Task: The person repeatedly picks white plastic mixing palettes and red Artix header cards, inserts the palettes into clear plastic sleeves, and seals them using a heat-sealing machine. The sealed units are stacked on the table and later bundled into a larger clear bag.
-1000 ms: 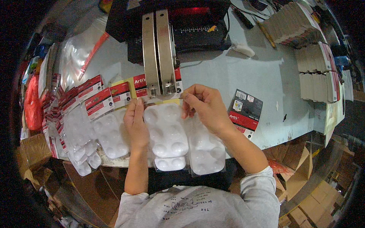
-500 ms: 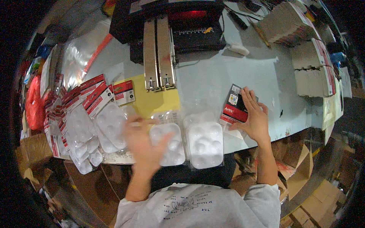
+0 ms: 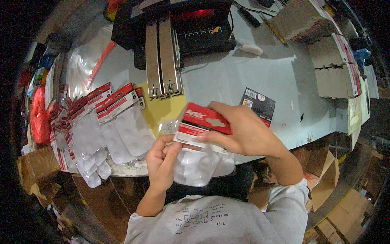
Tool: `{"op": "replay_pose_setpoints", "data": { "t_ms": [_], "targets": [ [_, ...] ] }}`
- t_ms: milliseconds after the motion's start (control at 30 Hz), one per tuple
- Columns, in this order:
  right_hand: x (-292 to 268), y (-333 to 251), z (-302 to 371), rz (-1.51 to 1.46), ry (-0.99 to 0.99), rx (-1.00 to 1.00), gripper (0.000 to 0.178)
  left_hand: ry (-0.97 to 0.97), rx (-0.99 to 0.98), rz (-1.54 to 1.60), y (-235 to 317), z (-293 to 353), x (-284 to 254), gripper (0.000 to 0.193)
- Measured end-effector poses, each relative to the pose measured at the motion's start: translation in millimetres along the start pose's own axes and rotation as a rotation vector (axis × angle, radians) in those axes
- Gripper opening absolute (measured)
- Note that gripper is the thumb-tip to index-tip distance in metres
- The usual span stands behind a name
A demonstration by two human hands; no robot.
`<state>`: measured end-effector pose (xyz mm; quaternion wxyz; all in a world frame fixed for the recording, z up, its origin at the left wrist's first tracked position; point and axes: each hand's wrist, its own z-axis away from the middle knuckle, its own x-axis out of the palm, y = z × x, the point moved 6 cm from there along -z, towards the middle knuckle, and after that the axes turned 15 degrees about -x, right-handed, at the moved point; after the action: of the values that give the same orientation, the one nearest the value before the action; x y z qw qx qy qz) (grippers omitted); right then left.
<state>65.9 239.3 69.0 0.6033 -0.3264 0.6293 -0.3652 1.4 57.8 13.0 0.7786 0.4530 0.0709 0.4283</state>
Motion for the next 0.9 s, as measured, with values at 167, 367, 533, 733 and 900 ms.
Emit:
{"op": "replay_pose_setpoints", "data": {
  "t_ms": [167, 367, 533, 733, 900],
  "targets": [
    [17.8, -7.3, -20.8, -0.033, -0.048, 0.034, 0.039, 0.096, 0.006, -0.216, 5.1, 2.2, -10.4, 0.016],
    [22.0, -7.0, -22.7, -0.083, 0.046, 0.040, 0.036, 0.091, 0.096, -0.171, 12.6, 0.8, -11.5, 0.014],
    [24.3, -8.2, -22.9, 0.036, -0.115, 0.015, 0.037, 0.168, 0.065, -0.332, 14.1, 5.9, -16.7, 0.016],
    [19.7, 11.1, -10.8, -0.198, 0.018, 0.053, 0.036, 0.390, 0.189, -0.111, 18.1, 7.2, -36.9, 0.019],
    [42.2, 28.3, 12.2, -0.576, -0.012, 0.275, 0.022, 0.396, 0.202, -0.115, 9.7, -0.5, -39.7, 0.022]
  ]
}}
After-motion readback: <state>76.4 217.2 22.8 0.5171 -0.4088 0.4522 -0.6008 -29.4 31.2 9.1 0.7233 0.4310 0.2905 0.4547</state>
